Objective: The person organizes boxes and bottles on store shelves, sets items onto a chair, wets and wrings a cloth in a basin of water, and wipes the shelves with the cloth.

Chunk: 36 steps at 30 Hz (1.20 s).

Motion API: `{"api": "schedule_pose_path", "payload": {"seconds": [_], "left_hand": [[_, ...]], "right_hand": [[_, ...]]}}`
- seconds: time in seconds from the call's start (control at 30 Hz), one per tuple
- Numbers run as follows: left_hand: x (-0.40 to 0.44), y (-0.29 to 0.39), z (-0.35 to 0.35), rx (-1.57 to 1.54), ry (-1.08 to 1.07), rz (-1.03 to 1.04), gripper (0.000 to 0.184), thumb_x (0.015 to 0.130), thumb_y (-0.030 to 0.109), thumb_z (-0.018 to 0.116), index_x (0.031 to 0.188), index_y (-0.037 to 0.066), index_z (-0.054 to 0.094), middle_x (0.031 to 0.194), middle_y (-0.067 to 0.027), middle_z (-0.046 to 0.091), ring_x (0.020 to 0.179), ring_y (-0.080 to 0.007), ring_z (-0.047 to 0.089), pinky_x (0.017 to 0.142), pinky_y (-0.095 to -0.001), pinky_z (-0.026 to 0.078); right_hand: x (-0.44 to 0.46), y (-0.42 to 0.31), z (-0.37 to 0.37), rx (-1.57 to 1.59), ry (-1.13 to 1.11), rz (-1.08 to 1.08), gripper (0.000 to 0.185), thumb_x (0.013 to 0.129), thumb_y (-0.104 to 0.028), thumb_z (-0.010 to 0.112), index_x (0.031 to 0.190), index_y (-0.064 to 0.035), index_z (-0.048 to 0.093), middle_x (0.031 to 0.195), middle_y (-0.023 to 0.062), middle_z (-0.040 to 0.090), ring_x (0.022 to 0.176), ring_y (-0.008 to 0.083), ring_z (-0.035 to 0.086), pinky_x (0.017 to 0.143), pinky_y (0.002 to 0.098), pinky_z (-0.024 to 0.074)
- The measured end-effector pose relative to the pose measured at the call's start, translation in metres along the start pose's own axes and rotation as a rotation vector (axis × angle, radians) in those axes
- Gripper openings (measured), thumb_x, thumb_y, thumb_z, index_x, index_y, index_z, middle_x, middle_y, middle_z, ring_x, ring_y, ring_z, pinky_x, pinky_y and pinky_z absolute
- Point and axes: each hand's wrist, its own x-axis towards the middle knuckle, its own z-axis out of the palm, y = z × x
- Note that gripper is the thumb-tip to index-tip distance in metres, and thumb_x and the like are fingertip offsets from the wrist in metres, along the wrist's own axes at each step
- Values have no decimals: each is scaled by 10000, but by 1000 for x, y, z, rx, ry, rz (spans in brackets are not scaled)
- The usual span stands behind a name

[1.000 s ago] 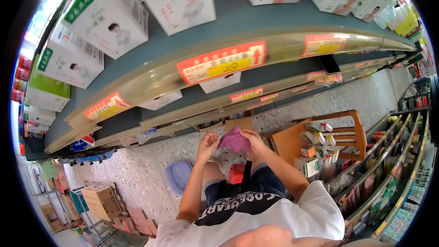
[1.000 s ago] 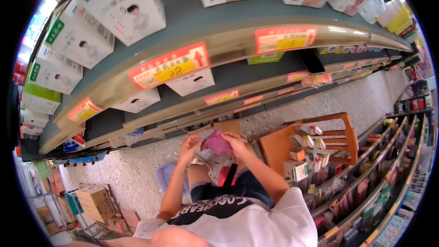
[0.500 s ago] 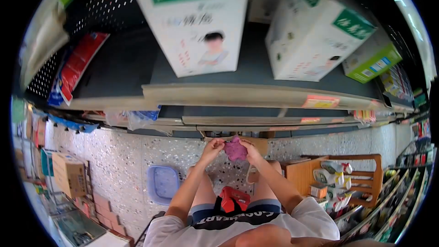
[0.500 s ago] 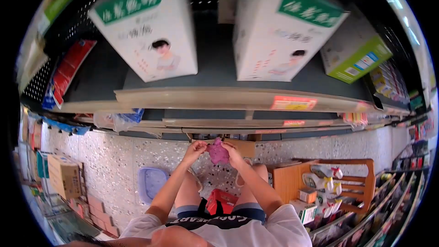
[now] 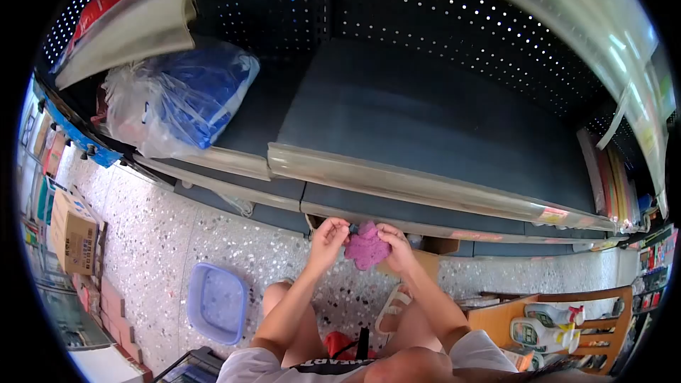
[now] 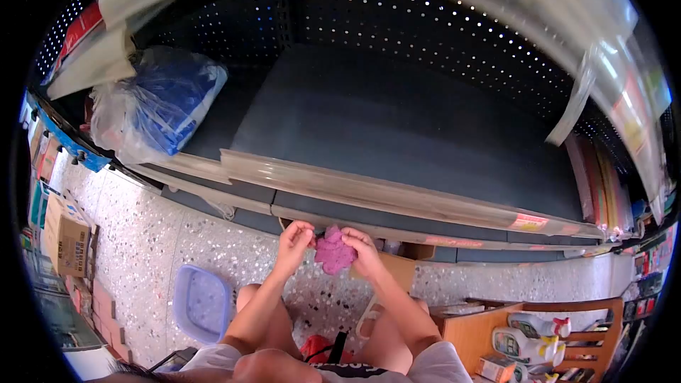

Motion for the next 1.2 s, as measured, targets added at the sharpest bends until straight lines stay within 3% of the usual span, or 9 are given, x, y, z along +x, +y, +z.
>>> {"api": "schedule_pose_path", "payload": {"seconds": [0.43, 0.47, 0.97, 1.1, 1.13, 1.2], "left_hand": [[-28, 26, -3, 11, -41, 153, 137, 974, 104, 606, 1078, 17, 582, 916, 11, 598, 849, -70, 572, 782, -234, 473], [-31, 27, -4, 6, -35, 151, 135, 974, 103, 605, 1076, 16, 583, 916, 11, 598, 853, -70, 571, 785, -234, 471], [-62, 33, -25, 103, 57, 217, 144, 966, 146, 620, 1056, 35, 600, 898, -4, 624, 824, -89, 594, 762, -245, 490], [-66, 36, -33, 110, 83, 223, 152, 966, 156, 622, 1060, 38, 604, 893, -8, 623, 800, -89, 597, 744, -246, 489], [-69, 38, -35, 118, 90, 228, 152, 967, 159, 622, 1058, 38, 605, 890, -8, 622, 795, -90, 597, 740, -245, 488], [-72, 43, -39, 130, 113, 252, 152, 969, 164, 620, 1053, 39, 606, 884, -8, 620, 786, -91, 598, 733, -243, 485]], "right_hand": [[-40, 13, -5, -10, -8, -63, 189, 893, -138, 612, 1010, 6, 644, 970, 75, 683, 898, 148, 636, 838, 294, 492], [-45, 7, 5, -33, -40, -64, 143, 905, -120, 612, 1001, -22, 652, 947, 22, 671, 867, 108, 612, 815, 260, 469], [-55, 27, 17, -171, -74, -63, 129, 926, -130, 617, 1010, -41, 655, 921, 10, 673, 844, 90, 604, 781, 244, 461], [-60, 14, 25, -119, 7, -205, 118, 929, -120, 609, 1011, -52, 659, 937, 17, 681, 897, 115, 633, 840, 269, 489], [-60, 7, 20, -176, 21, -318, 180, 966, -188, 578, 1058, -38, 613, 1069, 76, 673, 990, 186, 645, 942, 369, 499], [-54, -10, 31, -55, 72, -522, 200, 989, -195, 556, 1126, -51, 583, 1126, 83, 649, 1026, 197, 636, 943, 382, 499]]}}
